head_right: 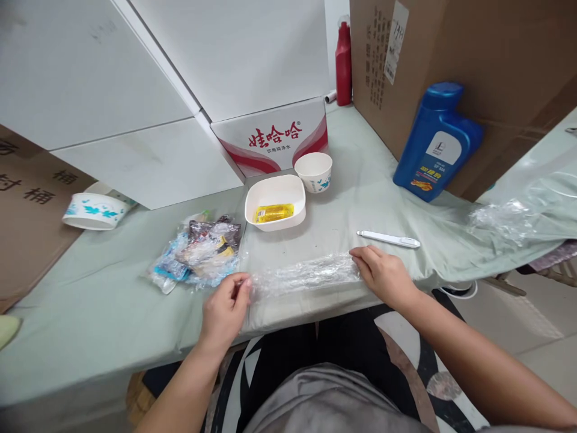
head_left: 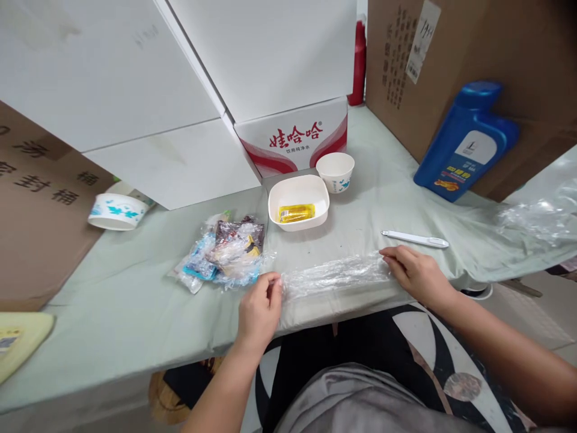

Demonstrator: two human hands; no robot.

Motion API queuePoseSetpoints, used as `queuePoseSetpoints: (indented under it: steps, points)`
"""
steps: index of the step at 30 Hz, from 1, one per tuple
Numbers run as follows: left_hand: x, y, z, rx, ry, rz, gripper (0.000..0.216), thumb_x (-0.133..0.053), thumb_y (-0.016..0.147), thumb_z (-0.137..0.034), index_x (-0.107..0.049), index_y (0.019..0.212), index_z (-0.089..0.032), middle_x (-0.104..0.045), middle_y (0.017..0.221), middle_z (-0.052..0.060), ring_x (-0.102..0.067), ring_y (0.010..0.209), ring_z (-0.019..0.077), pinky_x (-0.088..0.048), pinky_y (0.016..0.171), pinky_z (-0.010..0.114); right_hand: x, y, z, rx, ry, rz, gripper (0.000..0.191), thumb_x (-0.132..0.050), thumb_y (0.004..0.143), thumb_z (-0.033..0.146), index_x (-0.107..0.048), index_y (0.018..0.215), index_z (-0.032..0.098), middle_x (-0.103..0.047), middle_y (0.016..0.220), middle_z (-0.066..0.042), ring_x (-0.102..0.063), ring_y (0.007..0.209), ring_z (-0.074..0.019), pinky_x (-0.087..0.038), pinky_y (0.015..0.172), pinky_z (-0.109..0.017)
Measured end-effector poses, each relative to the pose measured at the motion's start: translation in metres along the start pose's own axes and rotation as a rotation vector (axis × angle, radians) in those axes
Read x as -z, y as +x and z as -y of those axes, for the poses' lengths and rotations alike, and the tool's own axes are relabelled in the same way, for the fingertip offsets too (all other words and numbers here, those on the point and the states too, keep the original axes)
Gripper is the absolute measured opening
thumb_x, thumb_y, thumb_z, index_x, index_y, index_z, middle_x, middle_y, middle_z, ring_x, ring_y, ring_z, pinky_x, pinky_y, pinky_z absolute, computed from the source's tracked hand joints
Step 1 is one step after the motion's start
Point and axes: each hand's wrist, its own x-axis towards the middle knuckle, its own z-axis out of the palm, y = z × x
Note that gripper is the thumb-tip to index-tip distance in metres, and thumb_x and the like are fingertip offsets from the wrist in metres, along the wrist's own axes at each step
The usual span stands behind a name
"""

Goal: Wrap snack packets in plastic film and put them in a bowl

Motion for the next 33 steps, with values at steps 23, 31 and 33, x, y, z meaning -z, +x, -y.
queuePoseSetpoints:
  steps: [23, 31, 33]
  points:
    - [-0.023, -0.033, -0.031, -0.499, 0.355, 0.122, 0.056, -0.055, 0.089, -0.049, -0.051, 0.136, -0.018, -0.047, 0.141, 0.019, -0.037, 0.133, 0.0408, -0.033, 0.103, 0.058, -0.002, -0.028, 0.009, 0.208, -0.221, 0.243, 0.062, -0.064, 0.082, 0.029, -0.045, 0.140, 0.016, -0.048, 0.143, -0.017, -0.041, 0.132, -0.0356, -0.030, 0.104, -0.057]
    - [-0.031, -0.018, -0.068, -0.491, 0.134, 0.177, 0.040, -0.043, 0.095, -0.046, -0.062, 0.114, -0.016, -0.064, 0.111, 0.014, -0.056, 0.108, 0.0299, -0.035, 0.101, 0.051, 0.037, -0.084, -0.002, 0.255, -0.024, 0.027, 0.027, -0.054, 0.085, 0.012, -0.065, 0.106, 0.026, -0.067, 0.115, -0.007, -0.059, 0.108, -0.0276, -0.044, 0.087, -0.046]
    - [-0.036, -0.008, -0.069, -0.494, 0.078, 0.192, 0.043, -0.038, 0.097, -0.048, -0.061, 0.115, -0.017, -0.062, 0.118, 0.014, -0.052, 0.117, 0.0303, -0.025, 0.109, 0.055, 0.047, -0.082, 0.009, 0.282, 0.032, 0.028, 0.028, -0.055, 0.085, 0.011, -0.063, 0.107, 0.026, -0.069, 0.110, -0.006, -0.058, 0.111, -0.0279, -0.044, 0.089, -0.047]
